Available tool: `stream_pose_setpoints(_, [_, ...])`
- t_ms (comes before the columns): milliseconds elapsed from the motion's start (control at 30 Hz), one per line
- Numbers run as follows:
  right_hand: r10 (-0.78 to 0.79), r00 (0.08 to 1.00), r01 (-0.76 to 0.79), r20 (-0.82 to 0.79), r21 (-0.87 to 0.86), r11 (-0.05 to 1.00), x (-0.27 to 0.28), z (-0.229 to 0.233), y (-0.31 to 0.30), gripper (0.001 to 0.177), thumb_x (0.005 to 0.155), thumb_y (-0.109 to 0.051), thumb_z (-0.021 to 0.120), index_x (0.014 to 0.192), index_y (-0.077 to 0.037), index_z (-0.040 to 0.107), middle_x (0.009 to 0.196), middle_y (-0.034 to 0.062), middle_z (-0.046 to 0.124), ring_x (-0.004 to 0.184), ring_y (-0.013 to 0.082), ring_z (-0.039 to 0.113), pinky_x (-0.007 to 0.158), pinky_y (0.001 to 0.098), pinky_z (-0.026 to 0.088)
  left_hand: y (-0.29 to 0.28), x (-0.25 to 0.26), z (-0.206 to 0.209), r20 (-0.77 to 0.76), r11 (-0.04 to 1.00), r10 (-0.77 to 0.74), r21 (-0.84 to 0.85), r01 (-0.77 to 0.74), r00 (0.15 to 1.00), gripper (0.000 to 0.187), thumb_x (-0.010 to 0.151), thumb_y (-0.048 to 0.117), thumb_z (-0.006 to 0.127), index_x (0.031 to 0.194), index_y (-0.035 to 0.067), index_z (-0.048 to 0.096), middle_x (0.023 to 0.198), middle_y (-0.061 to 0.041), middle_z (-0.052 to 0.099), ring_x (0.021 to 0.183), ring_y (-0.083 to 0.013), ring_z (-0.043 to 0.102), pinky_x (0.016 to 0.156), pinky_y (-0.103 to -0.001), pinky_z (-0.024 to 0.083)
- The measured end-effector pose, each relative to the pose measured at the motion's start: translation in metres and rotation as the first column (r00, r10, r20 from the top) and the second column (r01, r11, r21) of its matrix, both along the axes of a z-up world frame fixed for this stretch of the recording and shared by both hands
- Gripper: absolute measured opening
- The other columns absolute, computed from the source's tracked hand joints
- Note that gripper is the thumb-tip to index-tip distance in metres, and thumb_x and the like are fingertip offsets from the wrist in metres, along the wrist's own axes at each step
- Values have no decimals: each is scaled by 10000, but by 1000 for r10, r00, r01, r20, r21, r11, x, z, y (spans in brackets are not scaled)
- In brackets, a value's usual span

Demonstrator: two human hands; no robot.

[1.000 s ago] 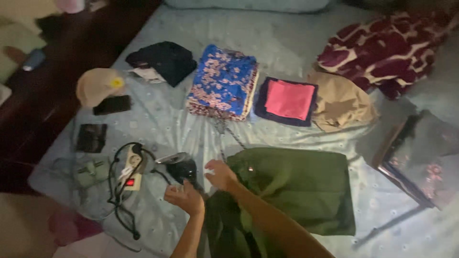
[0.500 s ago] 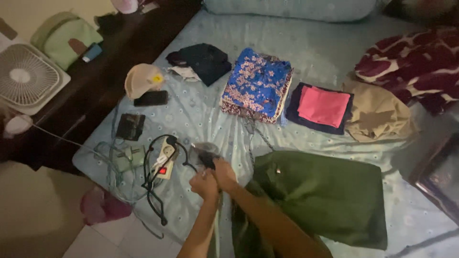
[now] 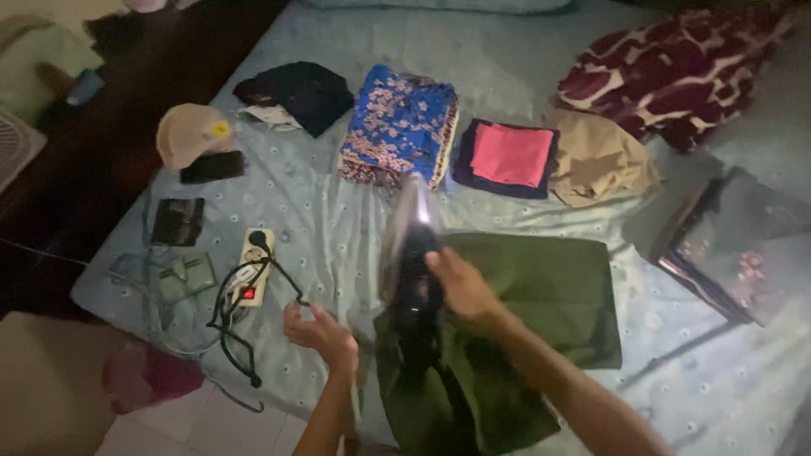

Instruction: Ironing a pair of green shorts on a bed.

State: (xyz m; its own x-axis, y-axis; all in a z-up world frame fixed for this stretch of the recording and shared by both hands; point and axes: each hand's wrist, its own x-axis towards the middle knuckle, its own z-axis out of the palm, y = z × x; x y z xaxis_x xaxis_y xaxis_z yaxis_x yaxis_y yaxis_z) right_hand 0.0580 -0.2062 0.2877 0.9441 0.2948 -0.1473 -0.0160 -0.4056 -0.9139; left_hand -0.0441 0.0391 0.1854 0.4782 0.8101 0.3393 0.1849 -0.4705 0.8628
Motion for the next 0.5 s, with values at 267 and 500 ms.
stream_pose_setpoints(267, [-62,986,88,-152,166,982,1,-44,-173,622,1063,-499,458,1258,59,648,1201,115,675,1123,186,587,1041,376,450,-2,-11,-60,-379,801,-596,-208,562,708,436,1103,376,489,1054,-33,631,1031,-259,600,926,-433,541,899,-558,418])
stream_pose_setpoints(500, [-174,984,173,26,-324,930,2,-11,-231,529,1078,-455,415,1163,7,658,1063,205,719,997,308,637,922,433,498,19,-42,-57,-863,320,-478,4,948,165,573,994,563,469,742,88,670,909,-147,693,909,-318,640,868,-489,493])
